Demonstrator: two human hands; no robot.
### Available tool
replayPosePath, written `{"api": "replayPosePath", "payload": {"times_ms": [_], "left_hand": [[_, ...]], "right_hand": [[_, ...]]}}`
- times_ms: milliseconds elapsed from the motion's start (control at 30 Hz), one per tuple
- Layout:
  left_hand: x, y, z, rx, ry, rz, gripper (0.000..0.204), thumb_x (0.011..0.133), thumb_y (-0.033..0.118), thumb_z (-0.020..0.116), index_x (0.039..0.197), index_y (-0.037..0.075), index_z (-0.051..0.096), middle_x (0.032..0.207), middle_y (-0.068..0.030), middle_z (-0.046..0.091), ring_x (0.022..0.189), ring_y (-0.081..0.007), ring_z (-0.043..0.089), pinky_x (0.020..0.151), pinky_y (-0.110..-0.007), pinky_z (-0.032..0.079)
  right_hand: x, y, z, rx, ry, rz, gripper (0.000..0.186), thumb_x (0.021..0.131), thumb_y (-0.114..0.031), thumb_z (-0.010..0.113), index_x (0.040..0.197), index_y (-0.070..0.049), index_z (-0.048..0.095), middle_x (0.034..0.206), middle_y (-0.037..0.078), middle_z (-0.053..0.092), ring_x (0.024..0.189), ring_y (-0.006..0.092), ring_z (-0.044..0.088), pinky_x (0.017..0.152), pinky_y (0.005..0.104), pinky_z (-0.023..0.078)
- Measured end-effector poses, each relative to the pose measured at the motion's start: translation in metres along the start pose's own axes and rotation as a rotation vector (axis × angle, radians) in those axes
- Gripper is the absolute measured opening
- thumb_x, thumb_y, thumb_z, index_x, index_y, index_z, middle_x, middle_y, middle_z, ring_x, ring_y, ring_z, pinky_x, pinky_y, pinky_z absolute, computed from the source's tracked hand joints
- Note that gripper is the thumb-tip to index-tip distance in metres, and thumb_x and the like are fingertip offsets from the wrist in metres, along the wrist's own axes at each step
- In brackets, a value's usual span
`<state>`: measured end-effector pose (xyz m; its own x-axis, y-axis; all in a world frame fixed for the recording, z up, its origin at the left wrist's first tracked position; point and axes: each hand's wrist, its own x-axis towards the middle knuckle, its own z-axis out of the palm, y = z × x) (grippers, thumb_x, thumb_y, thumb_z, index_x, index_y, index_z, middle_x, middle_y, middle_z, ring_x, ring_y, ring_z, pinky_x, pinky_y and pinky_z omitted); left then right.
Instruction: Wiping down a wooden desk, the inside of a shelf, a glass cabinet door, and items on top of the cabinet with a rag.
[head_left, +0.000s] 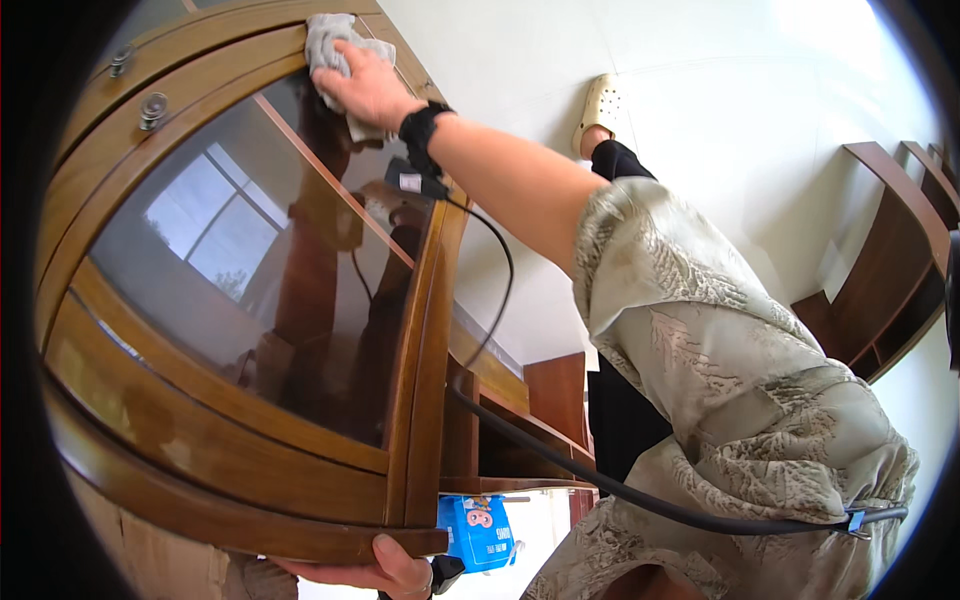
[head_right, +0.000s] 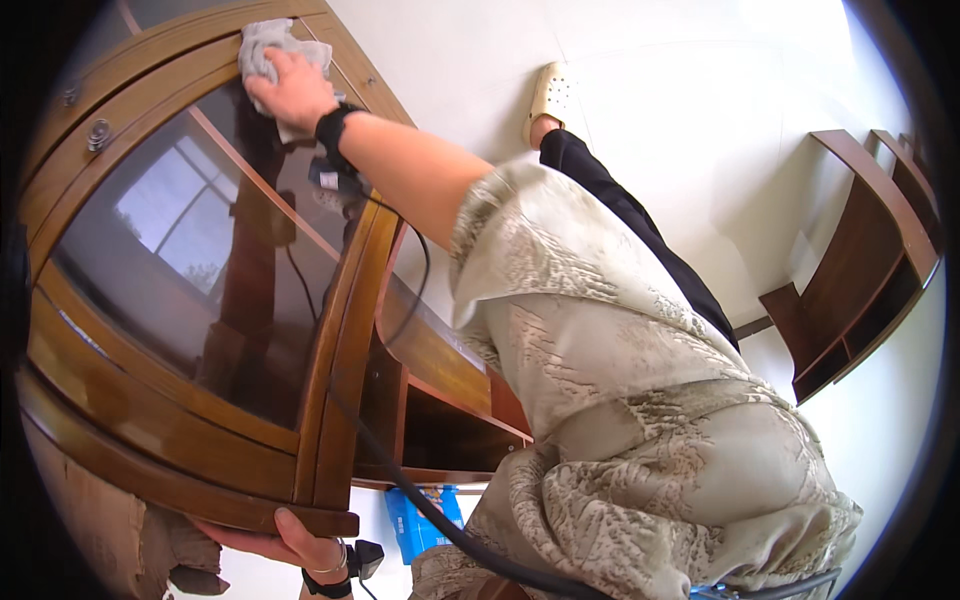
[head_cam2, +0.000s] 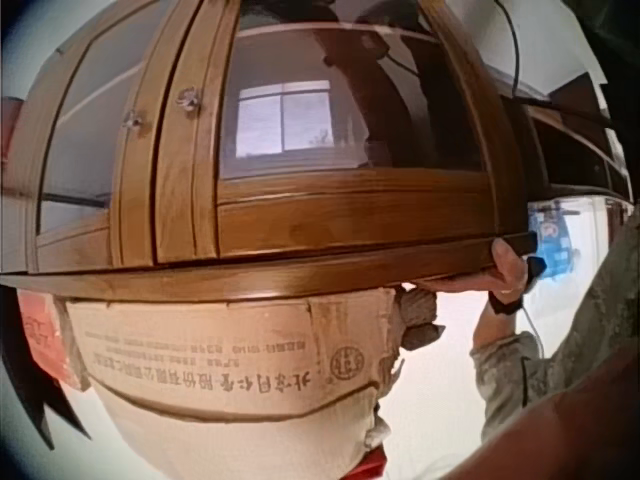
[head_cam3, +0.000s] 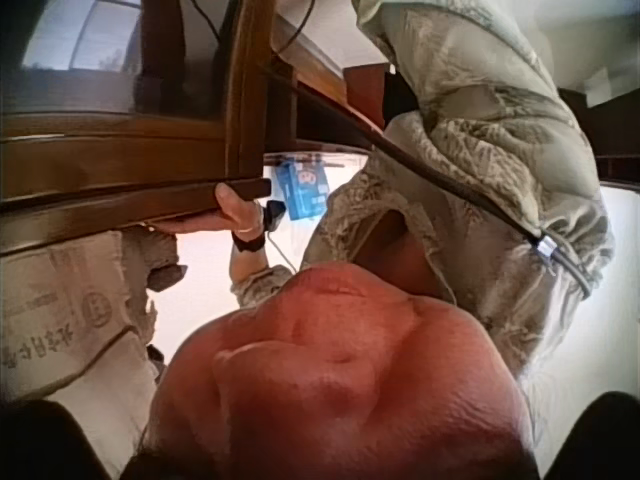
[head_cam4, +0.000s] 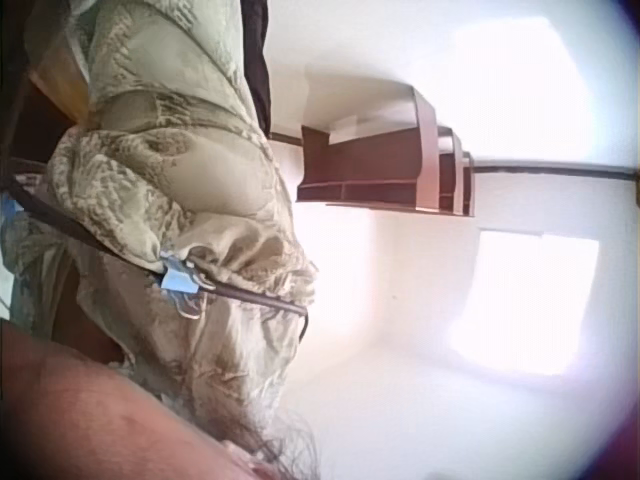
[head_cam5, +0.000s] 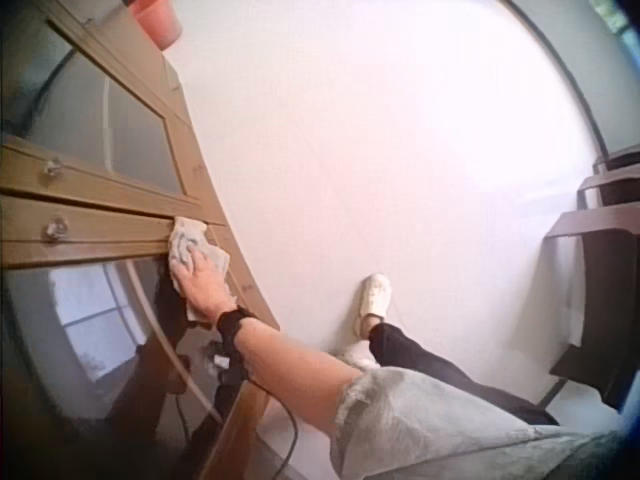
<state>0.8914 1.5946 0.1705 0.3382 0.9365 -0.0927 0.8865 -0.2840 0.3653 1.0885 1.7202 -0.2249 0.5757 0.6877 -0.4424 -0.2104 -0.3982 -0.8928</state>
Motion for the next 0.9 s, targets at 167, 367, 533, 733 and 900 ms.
{"api": "replayPosePath", "payload": {"times_ms": [167,367,533,733,900], "left_hand": [[-0.004,0.000,-0.013,0.078,-0.085,-0.060,0.090,0.083,0.037,0.051,0.150,-0.003,0.007,0.152,-0.0246,0.016,0.138,-0.0363,0.027,0.110,-0.050,0.027],[0.000,-0.002,-0.008,0.148,-0.088,0.005,0.092,0.081,0.040,0.053,0.150,-0.003,0.009,0.151,-0.0246,0.018,0.137,-0.0367,0.027,0.111,-0.050,0.025],[0.004,0.002,-0.015,0.238,-0.105,0.044,0.091,0.080,0.040,0.053,0.149,-0.002,0.011,0.150,-0.0244,0.018,0.138,-0.0364,0.025,0.112,-0.049,0.022],[0.008,0.009,-0.014,0.216,-0.125,0.075,0.090,0.080,0.036,0.054,0.148,-0.004,0.012,0.151,-0.0245,0.017,0.138,-0.0359,0.022,0.112,-0.049,0.019],[0.007,0.002,-0.002,0.162,-0.092,0.158,0.084,0.081,0.031,0.053,0.147,-0.006,0.016,0.151,-0.0253,0.016,0.139,-0.0381,0.020,0.114,-0.050,0.014]], "right_hand": [[0.014,0.070,0.002,-0.315,-0.047,0.180,0.064,0.082,-0.058,0.050,0.128,-0.014,0.054,0.124,0.024,0.058,0.116,0.0414,0.053,0.100,0.0476,0.041],[-0.109,0.133,-0.023,-0.361,-0.366,0.524,0.064,0.087,-0.051,0.051,0.125,0.000,0.051,0.118,0.029,0.059,0.111,0.0427,0.056,0.096,0.0455,0.044],[-0.195,0.161,-0.051,-0.450,-0.549,0.608,0.060,0.086,-0.052,0.048,0.116,-0.001,0.057,0.108,0.025,0.065,0.103,0.0387,0.062,0.091,0.0434,0.048],[-0.129,0.133,-0.066,-0.361,-0.330,0.428,0.045,0.086,-0.039,0.055,0.115,-0.004,0.060,0.102,0.024,0.066,0.097,0.0371,0.064,0.086,0.0441,0.050],[-0.072,-0.004,-0.028,-0.301,-0.138,0.155,0.045,0.087,-0.037,0.056,0.124,-0.011,0.057,0.103,0.026,0.064,0.097,0.0408,0.062,0.086,0.0465,0.049]]}}
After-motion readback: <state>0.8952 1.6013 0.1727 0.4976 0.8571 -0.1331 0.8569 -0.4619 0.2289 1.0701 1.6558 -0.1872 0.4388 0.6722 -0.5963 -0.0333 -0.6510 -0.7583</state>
